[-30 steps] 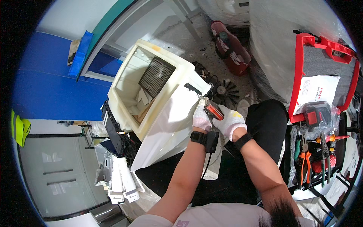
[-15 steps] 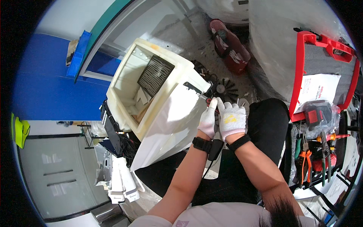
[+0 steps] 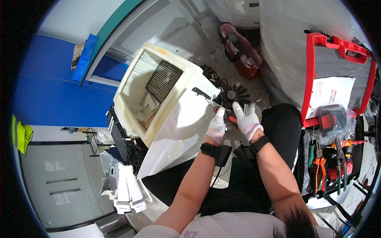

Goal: The person is working on a robotic device, connecting internal wiring and adjusting the plastic housing using a multi-tool.

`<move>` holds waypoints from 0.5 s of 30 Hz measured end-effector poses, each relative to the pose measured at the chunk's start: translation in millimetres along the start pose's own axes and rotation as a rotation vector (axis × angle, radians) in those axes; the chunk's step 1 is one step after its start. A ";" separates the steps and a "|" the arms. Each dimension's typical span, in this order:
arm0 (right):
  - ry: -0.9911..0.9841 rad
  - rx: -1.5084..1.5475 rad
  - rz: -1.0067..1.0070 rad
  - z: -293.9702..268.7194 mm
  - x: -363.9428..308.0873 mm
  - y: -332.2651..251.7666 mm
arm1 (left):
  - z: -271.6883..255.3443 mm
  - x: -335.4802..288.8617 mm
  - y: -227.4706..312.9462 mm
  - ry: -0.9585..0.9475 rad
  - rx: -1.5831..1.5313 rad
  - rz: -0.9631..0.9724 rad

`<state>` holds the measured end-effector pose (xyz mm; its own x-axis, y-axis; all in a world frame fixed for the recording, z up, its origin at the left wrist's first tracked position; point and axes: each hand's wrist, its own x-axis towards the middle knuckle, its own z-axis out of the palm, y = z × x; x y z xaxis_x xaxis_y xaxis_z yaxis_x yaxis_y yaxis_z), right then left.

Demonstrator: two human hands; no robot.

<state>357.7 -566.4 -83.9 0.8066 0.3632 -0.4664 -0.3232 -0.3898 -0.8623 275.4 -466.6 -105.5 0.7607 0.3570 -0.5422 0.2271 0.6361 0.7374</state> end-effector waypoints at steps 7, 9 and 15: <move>-0.421 -0.564 -0.140 -3.6 -12.3 -22.9 | -16.4 5.7 -5.7 -0.010 -0.048 -0.058; -0.470 -0.604 -0.232 -4.1 -5.9 -31.0 | -14.3 6.1 -4.7 -0.046 -0.160 -0.093; -0.600 -0.648 -0.440 -18.2 22.7 -49.0 | 2.2 -0.3 9.4 0.093 -0.034 -0.116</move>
<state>400.8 -554.4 -48.6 0.3474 0.8861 -0.3067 0.4241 -0.4402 -0.7915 278.6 -462.3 -97.5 0.6705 0.3404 -0.6592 0.2882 0.6992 0.6542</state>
